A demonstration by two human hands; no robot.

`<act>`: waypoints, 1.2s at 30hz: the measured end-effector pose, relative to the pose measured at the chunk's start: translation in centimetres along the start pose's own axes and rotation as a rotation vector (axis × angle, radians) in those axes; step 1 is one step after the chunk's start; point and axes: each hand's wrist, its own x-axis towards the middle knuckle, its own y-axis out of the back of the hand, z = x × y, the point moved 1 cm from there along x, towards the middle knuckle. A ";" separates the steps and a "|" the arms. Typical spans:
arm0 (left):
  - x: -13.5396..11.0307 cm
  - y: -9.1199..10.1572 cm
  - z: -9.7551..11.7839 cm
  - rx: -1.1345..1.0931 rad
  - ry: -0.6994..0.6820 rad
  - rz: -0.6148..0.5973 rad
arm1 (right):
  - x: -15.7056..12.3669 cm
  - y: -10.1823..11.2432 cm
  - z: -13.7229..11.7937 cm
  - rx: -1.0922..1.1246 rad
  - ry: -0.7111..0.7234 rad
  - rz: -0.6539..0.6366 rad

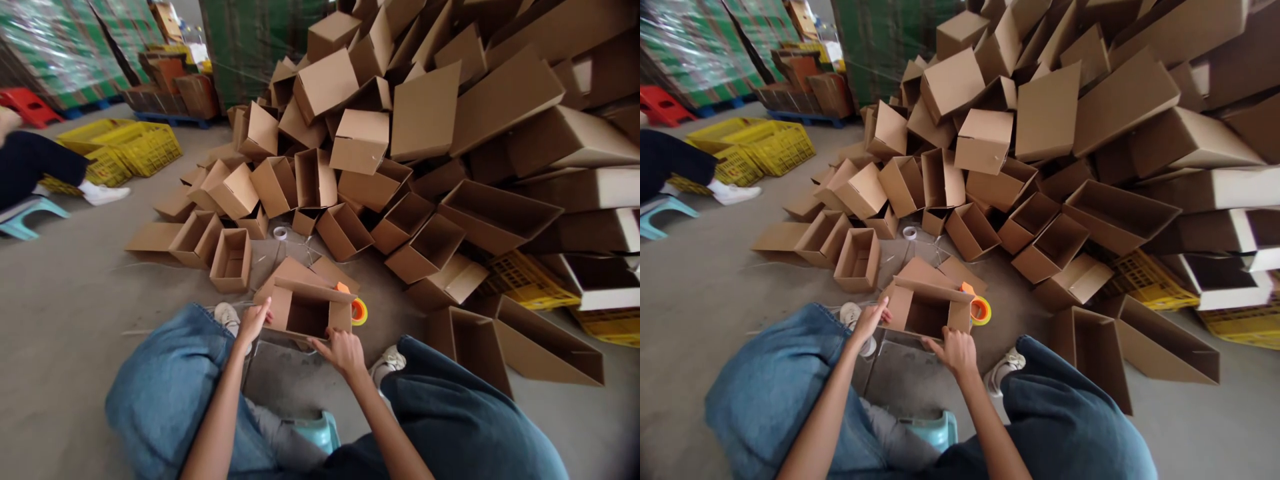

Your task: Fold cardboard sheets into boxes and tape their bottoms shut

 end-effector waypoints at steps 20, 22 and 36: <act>1.4 -0.8 1.9 0.241 0.116 0.460 | 3.6 0.4 1.2 0.019 0.076 -0.041; 1.8 -1.0 2.4 0.271 0.104 0.553 | 4.0 -0.1 1.5 0.023 0.141 0.077; 5.0 -3.2 1.7 0.437 0.333 0.524 | 6.1 -2.8 2.6 0.081 0.197 0.242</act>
